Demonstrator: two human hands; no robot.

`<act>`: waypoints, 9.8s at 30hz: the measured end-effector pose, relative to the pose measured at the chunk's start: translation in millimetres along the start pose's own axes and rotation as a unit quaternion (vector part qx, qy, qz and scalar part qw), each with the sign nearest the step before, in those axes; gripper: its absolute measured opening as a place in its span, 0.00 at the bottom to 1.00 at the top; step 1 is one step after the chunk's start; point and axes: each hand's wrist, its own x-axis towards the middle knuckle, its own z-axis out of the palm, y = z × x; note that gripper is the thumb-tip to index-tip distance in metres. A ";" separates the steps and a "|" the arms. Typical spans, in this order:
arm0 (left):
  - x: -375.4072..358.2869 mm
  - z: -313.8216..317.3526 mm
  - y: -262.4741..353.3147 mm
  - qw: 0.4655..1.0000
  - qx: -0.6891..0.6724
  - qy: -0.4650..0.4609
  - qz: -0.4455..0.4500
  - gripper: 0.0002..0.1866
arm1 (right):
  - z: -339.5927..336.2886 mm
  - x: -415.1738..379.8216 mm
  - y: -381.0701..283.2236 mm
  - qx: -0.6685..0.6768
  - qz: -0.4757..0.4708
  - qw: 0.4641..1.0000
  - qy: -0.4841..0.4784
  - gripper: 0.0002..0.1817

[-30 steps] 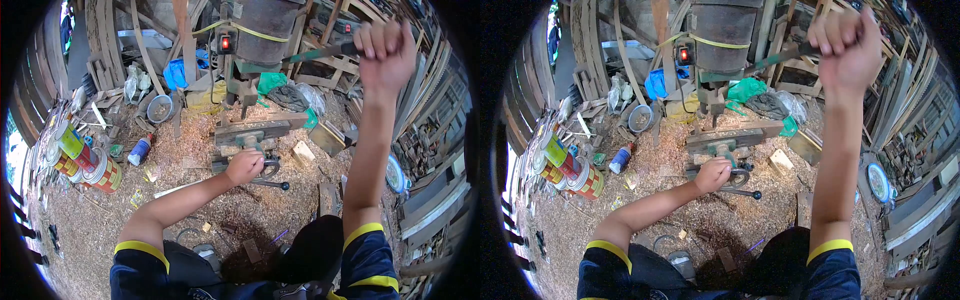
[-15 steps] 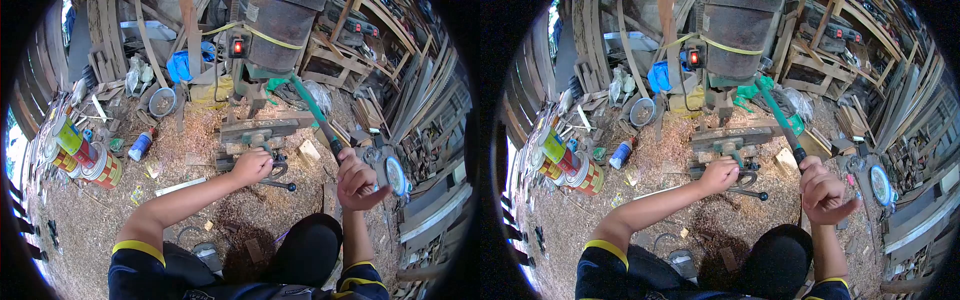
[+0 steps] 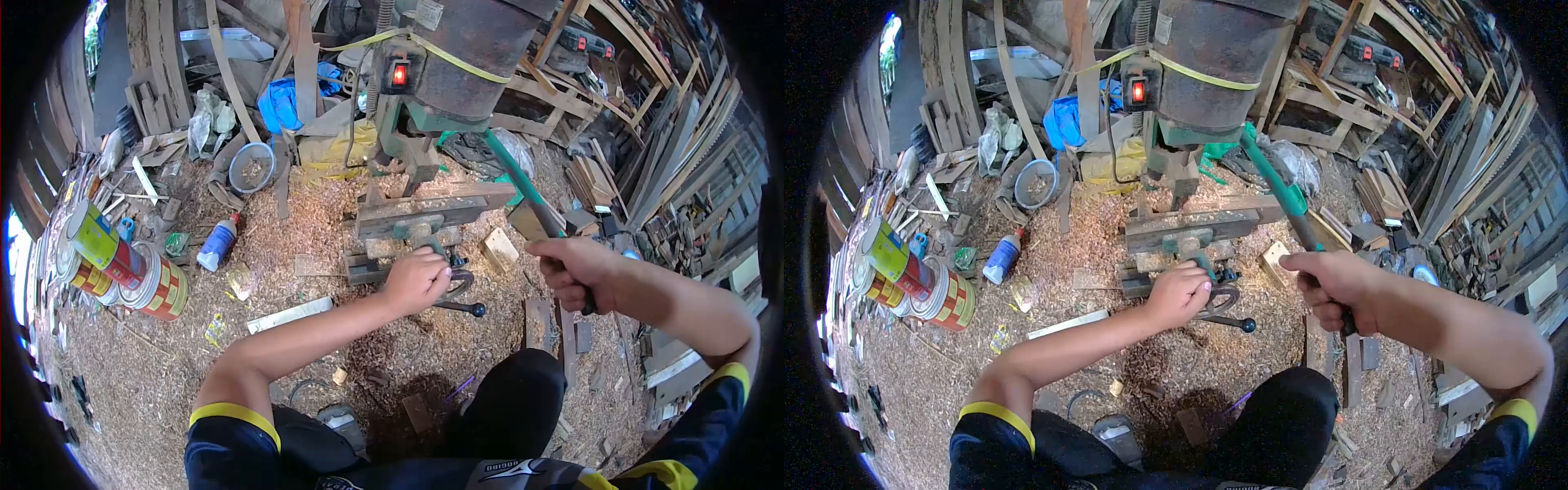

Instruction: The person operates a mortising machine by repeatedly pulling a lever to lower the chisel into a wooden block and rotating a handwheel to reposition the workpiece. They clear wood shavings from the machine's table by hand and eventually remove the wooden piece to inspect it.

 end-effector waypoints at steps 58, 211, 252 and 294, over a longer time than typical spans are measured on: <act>0.8 0.3 4.8 0.999 0.011 -0.036 0.001 0.16 | -15.7 -58.3 -147.8 0.266 -0.786 0.554 0.072 0.17; -1.3 -5.0 -1.7 0.999 -0.046 0.006 -0.026 0.14 | 13.7 35.8 41.6 0.036 -0.121 0.984 0.128 0.47; -2.7 -4.1 -12.7 0.995 -0.093 0.037 0.022 0.17 | 54.9 282.4 157.7 0.190 -0.246 0.950 -0.038 0.45; -6.4 -9.8 3.7 0.997 0.055 -0.049 -0.014 0.16 | -41.5 10.5 -210.8 0.292 -0.742 0.603 -0.035 0.26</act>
